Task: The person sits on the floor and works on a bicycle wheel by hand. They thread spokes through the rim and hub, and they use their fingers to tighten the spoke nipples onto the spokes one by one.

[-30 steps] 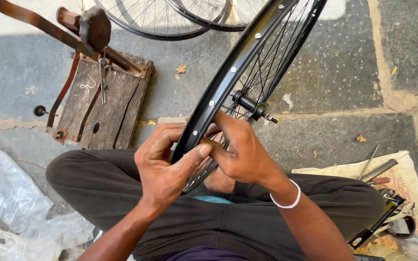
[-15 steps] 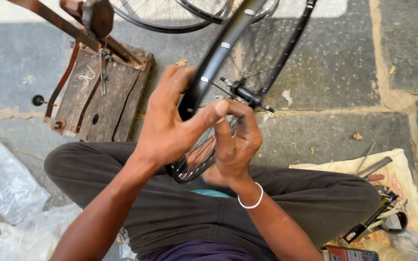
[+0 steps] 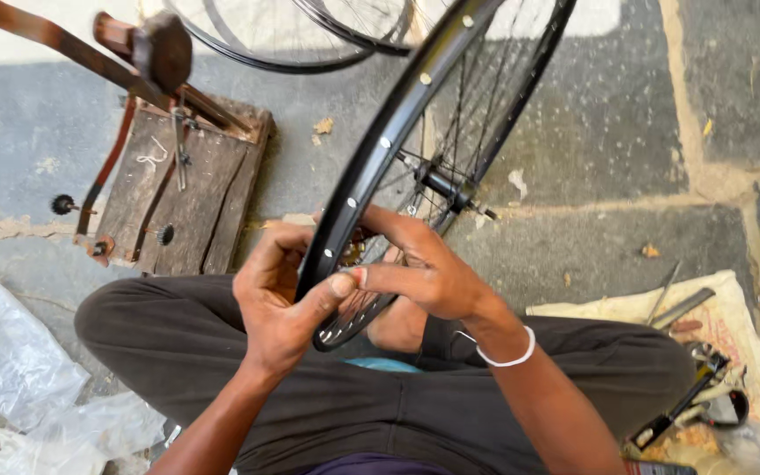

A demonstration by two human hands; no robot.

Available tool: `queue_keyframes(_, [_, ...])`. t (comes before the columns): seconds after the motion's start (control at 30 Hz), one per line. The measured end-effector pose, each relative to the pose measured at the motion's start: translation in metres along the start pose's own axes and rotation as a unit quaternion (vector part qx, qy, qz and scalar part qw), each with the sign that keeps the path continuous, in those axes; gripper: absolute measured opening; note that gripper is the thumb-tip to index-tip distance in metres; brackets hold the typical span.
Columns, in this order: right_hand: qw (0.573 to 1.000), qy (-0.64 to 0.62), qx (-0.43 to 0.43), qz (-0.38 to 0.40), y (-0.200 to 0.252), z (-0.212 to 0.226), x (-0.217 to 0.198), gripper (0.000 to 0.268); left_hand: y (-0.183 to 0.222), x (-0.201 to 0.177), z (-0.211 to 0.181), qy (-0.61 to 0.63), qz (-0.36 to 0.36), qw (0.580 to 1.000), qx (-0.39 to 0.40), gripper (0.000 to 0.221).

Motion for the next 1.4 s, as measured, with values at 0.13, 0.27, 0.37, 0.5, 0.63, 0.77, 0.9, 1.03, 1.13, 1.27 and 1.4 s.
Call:
queue_keyframes(0.13, [0.962, 0.267, 0.001, -0.060, 0.001, 0.000, -0.001, 0.041, 0.006, -0.002, 0.011, -0.014, -0.001, 1.000, -0.012, 0.034])
queue_keyframes(0.27, [0.759, 0.534, -0.217, -0.302, 0.023, 0.033, 0.024, 0.019, 0.004, 0.001, 0.013, -0.012, -0.025, 0.998, -0.049, 0.042])
queue_keyframes(0.37, [0.774, 0.418, -0.158, -0.448, 0.043, 0.024, 0.062, 0.037, -0.005, 0.009, -0.005, -0.065, 0.024, 0.998, 0.001, 0.040])
queue_keyframes(0.5, [0.855, 0.319, -0.141, -0.385, 0.044, 0.012, 0.051, 0.034, -0.007, 0.008, -0.006, -0.032, 0.069, 0.997, -0.032, 0.038])
queue_keyframes(0.63, [0.983, 0.169, -0.022, -0.066, 0.011, -0.002, -0.024, 0.047, -0.013, 0.005, -0.017, -0.111, 0.000, 0.993, 0.039, 0.056])
queue_keyframes(0.77, [0.968, 0.020, 0.131, 0.213, -0.008, -0.031, -0.034, 0.047, -0.001, 0.006, -0.012, -0.085, -0.071, 0.992, 0.056, 0.065])
queue_keyframes(0.9, [0.919, 0.378, -0.096, -0.067, -0.001, -0.023, -0.019, 0.031, -0.006, 0.001, -0.007, -0.057, -0.054, 0.997, 0.011, 0.057])
queue_keyframes(1.03, [0.860, 0.399, -0.239, -0.210, 0.035, -0.023, 0.020, 0.038, 0.005, 0.005, -0.006, -0.108, -0.070, 0.992, 0.005, 0.050])
queue_keyframes(1.13, [0.922, 0.297, -0.151, -0.199, 0.035, -0.024, 0.007, 0.044, 0.006, 0.005, -0.017, -0.146, -0.070, 0.986, 0.039, 0.043])
queue_keyframes(1.27, [0.999, -0.027, 0.036, 0.027, 0.020, -0.012, -0.034, 0.063, 0.005, 0.012, -0.022, -0.127, -0.055, 0.987, 0.084, 0.042])
queue_keyframes(1.4, [0.970, -0.146, 0.183, 0.064, 0.022, -0.021, -0.043, 0.056, 0.005, 0.019, -0.019, -0.122, -0.046, 0.990, 0.050, 0.039])
Point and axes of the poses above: each hand's wrist, its own y-axis away from the middle knuckle, its own x-axis out of the palm, z = x × y, the point moved 9 cm from there along -y, towards the middle knuckle, and after that the axes turned 10 degrees about z, right-handed, at the moved point
